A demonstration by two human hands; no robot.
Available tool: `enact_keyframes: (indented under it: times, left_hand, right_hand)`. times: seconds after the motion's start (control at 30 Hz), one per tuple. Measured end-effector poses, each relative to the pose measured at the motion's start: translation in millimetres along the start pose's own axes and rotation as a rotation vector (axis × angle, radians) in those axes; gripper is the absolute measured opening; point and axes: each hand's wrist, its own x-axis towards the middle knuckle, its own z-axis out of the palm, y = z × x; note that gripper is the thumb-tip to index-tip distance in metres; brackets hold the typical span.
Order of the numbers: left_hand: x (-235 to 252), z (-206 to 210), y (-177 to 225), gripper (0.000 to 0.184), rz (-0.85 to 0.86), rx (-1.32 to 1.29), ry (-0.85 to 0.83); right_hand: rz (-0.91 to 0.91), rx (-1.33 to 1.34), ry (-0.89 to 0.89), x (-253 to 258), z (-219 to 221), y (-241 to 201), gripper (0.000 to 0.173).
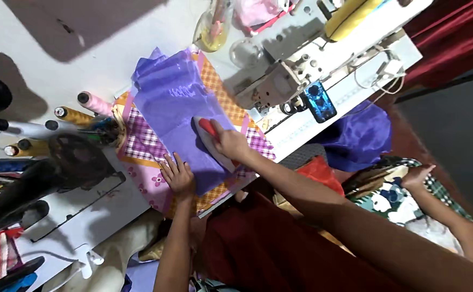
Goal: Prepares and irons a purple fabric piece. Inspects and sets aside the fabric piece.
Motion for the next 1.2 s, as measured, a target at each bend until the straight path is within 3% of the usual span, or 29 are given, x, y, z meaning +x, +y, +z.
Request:
enact_keyframes:
  times: [0.13, 0.23, 0.3, 0.47, 0.57, 0.67, 0.77, 1.0, 1.2]
  left_hand:
    - [2.8, 1.1, 2.2, 0.054, 0.021, 0.023, 0.076]
    - [3.1, -3.5, 2.9, 0.055, -0.013, 0.019, -0.017]
    - [3.8, -8.2, 5.4, 0.054, -0.049, 0.023, -0.070]
    - [5.4, -7.8, 7.1, 0.054, -0.032, 0.038, -0.008]
    - [6.5, -13.6, 8.4, 0.054, -0.025, 0.049, -0.049]
    - [5.5, -14.4, 7.2, 0.054, -0.028, 0.034, -0.067]
    - [3.3, -10.5, 3.9, 0.056, -0.029, 0.003, -0.068]
    - [4.3, -11.4, 3.8, 0.055, -0.052, -0.064, -0.089]
    - [2.8, -11.3, 5.0, 0.053, -0.068, -0.104, -0.073]
  right_hand:
    - [0.089, 0.037, 0.079, 68.7, -37.5, -16.6, 0.064]
    - [0.138, 0.058, 0.158, 94.3, -51.6, -19.1, 0.063]
    - [0.135, 0.043, 0.151, 78.3, -43.5, -16.9, 0.064]
    - [0.043, 0.010, 0.041, 10.1, -3.0, -3.1, 0.067]
    - [0.088, -0.001, 0.010, 38.7, -22.6, -4.2, 0.065]
    - [0.152, 0.050, 0.109, 95.5, -57.7, -5.0, 0.065]
    - [0.100, 0.063, 0.162, 129.4, -79.8, 1.0, 0.065]
    - [0.031, -0.004, 0.083, 68.3, -28.2, -11.0, 0.067]
    - [-0.063, -0.003, 0.124, 164.9, -66.7, -53.7, 0.065]
